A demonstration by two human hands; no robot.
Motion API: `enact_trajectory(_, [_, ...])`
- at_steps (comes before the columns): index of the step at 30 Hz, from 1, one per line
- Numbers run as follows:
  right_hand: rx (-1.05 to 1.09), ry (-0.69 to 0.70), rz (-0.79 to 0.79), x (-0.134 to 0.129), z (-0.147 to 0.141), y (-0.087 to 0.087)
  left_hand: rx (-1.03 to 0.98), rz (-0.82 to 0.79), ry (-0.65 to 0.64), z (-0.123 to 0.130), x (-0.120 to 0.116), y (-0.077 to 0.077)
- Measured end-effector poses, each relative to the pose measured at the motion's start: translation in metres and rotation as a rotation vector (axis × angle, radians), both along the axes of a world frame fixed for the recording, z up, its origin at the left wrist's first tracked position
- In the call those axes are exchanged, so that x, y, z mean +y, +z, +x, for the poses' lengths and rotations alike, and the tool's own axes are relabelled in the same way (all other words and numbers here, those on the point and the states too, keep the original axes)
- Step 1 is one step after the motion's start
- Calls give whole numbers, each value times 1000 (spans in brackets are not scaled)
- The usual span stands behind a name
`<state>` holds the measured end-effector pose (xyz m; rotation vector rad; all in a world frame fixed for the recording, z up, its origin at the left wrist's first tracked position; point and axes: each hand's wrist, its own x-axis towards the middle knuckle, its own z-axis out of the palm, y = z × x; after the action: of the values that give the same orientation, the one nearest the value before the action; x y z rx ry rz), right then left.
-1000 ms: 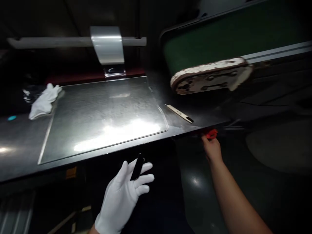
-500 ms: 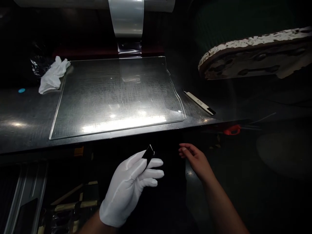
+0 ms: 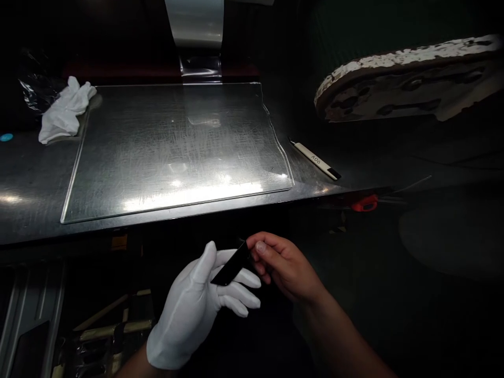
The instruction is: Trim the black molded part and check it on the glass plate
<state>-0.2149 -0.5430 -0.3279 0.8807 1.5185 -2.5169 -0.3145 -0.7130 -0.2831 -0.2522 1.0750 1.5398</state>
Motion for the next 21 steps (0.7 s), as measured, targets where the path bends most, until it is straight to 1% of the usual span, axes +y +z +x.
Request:
enact_trajectory(5, [-50,-1,-70,-5,-4,-2,-28,20,-47,-5,-1,1])
enact_trajectory(10, [-56,-26,-135,-9,-4,-2,-54,29,-49,-7,-1,3])
enact_trajectory(14, [-37,-49,-151,-9,-5,-2,-85,27,-43,-6,-5,1])
enact_trajectory(18, [-38,-67,-148,-9,-5,0,-6,43,-41,-4,-11,-3])
enact_trajectory(21, [-37,-77,-142,-10,-5,2,94,23,-84,-5,-15,-4])
